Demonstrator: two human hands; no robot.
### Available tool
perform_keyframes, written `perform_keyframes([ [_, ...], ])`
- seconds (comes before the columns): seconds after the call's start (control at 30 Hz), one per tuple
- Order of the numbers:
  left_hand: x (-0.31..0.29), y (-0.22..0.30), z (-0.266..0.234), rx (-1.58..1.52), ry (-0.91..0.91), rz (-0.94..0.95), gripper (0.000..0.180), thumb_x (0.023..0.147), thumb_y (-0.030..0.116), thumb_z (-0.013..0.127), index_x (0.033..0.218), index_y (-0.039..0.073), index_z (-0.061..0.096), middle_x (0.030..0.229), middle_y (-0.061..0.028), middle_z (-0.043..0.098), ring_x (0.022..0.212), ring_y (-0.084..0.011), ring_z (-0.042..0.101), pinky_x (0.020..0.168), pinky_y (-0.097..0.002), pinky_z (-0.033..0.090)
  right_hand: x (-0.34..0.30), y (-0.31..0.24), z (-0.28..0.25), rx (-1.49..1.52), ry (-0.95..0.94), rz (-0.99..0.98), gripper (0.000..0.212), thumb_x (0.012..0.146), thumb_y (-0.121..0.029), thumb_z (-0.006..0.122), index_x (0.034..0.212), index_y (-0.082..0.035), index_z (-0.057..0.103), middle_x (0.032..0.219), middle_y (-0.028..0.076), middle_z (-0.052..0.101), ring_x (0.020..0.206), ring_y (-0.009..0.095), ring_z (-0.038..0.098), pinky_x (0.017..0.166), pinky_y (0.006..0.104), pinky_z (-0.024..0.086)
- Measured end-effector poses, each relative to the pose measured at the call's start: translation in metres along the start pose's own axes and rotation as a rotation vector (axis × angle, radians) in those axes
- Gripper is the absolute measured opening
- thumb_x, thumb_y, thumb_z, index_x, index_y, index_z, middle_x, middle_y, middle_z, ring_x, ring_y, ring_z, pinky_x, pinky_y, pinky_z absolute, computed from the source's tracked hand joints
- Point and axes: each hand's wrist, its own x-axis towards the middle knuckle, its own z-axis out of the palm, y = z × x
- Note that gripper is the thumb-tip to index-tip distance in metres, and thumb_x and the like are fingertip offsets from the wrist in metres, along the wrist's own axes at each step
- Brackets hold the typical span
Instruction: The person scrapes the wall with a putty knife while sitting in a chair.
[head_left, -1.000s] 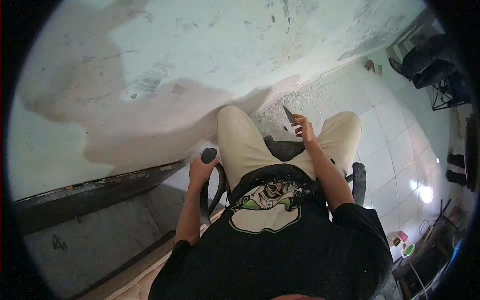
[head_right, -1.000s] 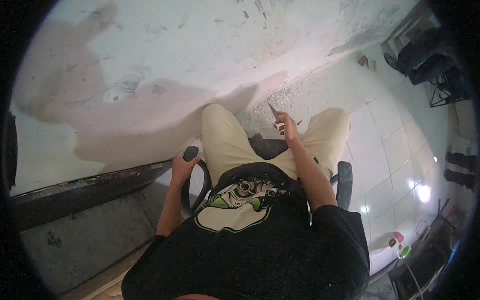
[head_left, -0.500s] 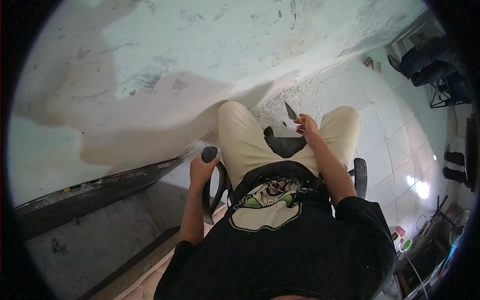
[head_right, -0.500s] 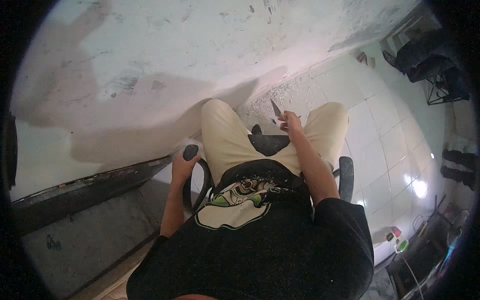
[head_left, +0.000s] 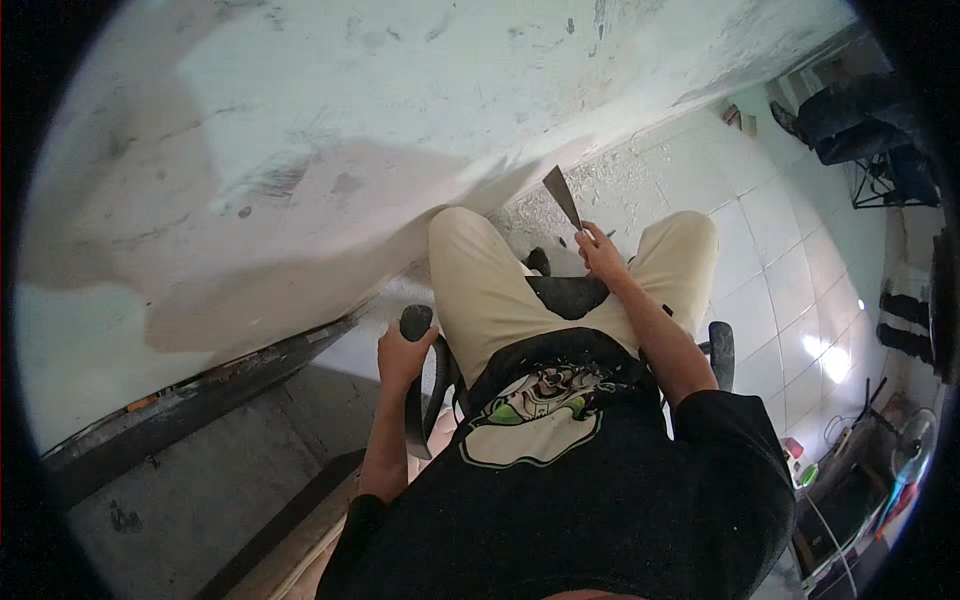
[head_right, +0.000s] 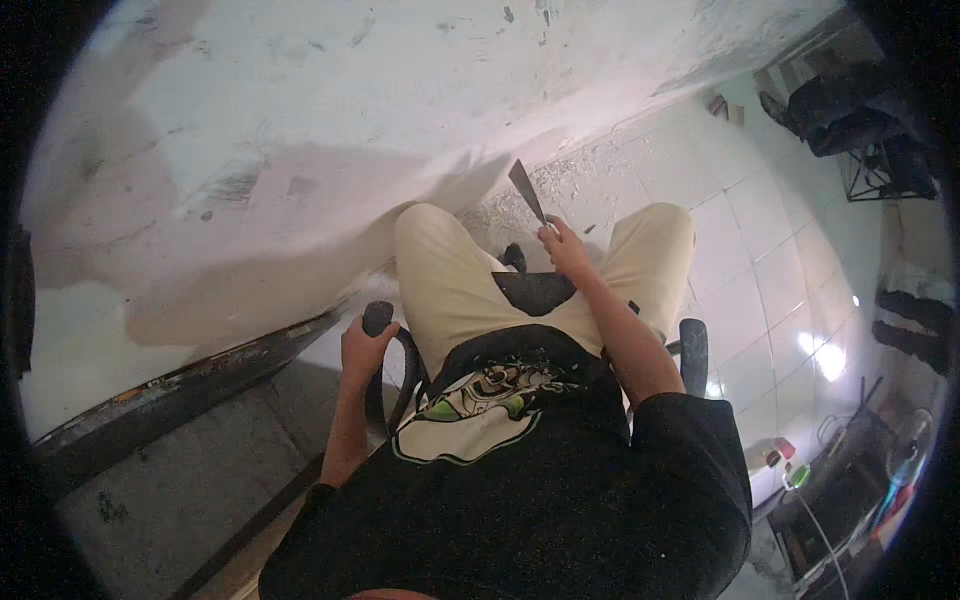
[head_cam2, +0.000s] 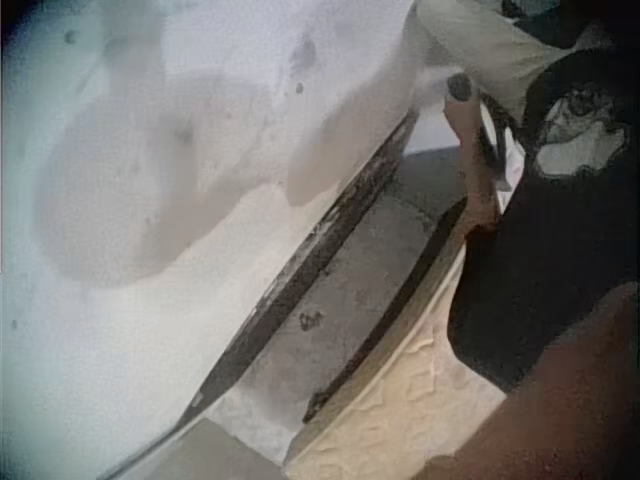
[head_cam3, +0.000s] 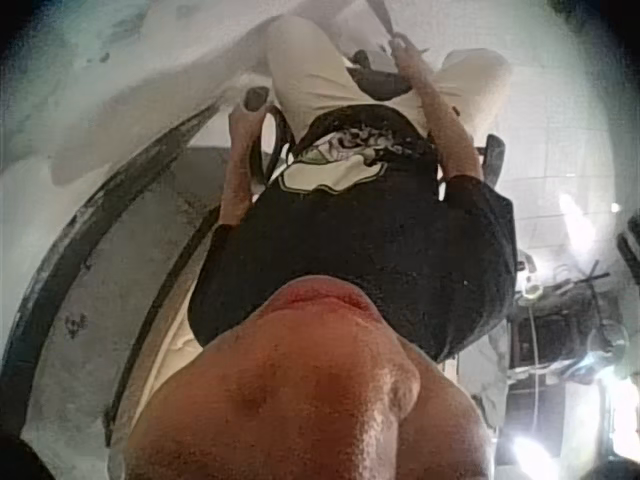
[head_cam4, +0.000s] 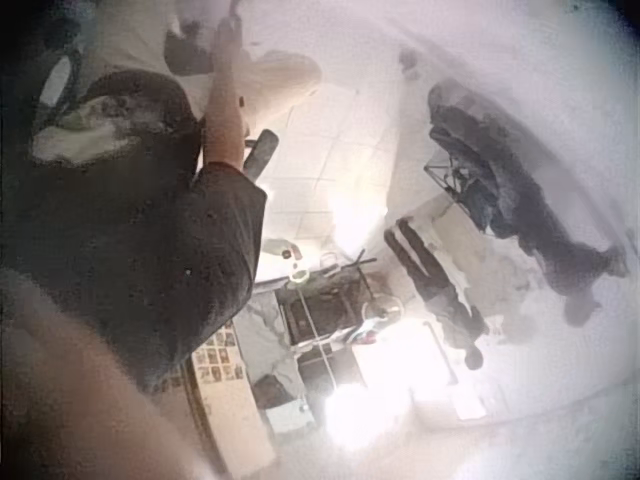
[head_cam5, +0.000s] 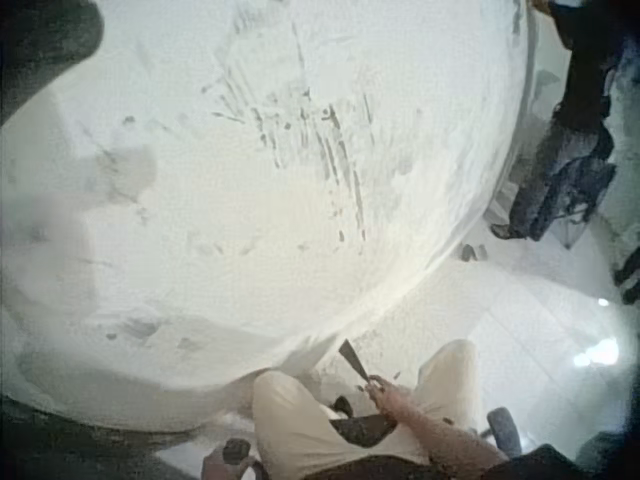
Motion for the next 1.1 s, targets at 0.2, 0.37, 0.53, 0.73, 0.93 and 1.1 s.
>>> perform_keyframes([
  [0.2,-0.001,0.002,0.000,-0.048,0.025,0.028,0.054,0.065,0.043,0.073,0.087,-0.004,0.059,0.081,-0.0230,0.064,0.079,-0.0386,0.063,0.070,-0.0432,0.049,0.031,-0.006,-0.012,-0.192,-0.011,-0.242,0.042,0.089,-0.033,0.056,0.125,-0.011,0.053,0.064,-0.002,0.049,0.053,0.007,0.042,0.044,0.0239,0.036],
  [0.37,0.002,-0.001,0.000,-0.029,0.053,-0.003,0.054,0.064,0.044,0.073,0.086,-0.003,0.058,0.081,-0.0236,0.064,0.080,-0.0391,0.063,0.070,-0.0438,0.049,0.035,0.011,-0.006,-0.302,-0.030,-0.007,0.043,0.085,-0.036,0.057,0.117,-0.008,0.059,0.079,0.009,0.062,0.061,0.017,0.055,0.054,0.0318,0.045],
  [0.53,-0.002,-0.009,0.000,-0.023,-0.007,-0.095,0.055,0.064,0.045,0.073,0.088,-0.001,0.056,0.083,-0.0242,0.063,0.083,-0.0393,0.062,0.070,-0.0448,0.048,0.048,0.020,0.000,-0.515,-0.095,-0.005,0.041,0.083,-0.037,0.056,0.114,-0.010,0.062,0.108,0.021,0.062,0.106,0.035,0.057,0.090,0.0403,0.043],
  [0.73,-0.012,-0.013,-0.002,-0.024,0.058,-0.091,0.053,0.065,0.045,0.073,0.084,-0.001,0.057,0.075,-0.0214,0.063,0.078,-0.0389,0.063,0.068,-0.0456,0.048,0.055,0.026,0.005,-0.557,-0.128,0.021,0.046,0.082,-0.039,0.057,0.120,-0.013,0.059,0.095,0.020,0.065,0.076,0.029,0.065,0.072,0.0384,0.051],
  [0.93,-0.017,-0.017,0.003,-0.004,0.104,-0.095,0.053,0.064,0.045,0.073,0.085,-0.001,0.057,0.079,-0.0225,0.064,0.079,-0.0391,0.063,0.069,-0.0453,0.048,0.052,0.024,0.004,-0.529,-0.132,-0.017,0.044,0.082,-0.036,0.057,0.120,-0.013,0.059,0.082,0.017,0.066,0.064,0.024,0.064,0.059,0.0371,0.051],
  [1.1,-0.018,-0.018,0.003,-0.040,0.080,-0.105,0.055,0.064,0.046,0.073,0.086,-0.001,0.058,0.082,-0.0229,0.064,0.081,-0.0395,0.063,0.070,-0.0453,0.049,0.048,0.020,0.002,-0.449,-0.111,0.041,0.043,0.083,-0.039,0.057,0.117,-0.012,0.060,0.074,0.013,0.065,0.058,0.020,0.061,0.053,0.0349,0.050],
])
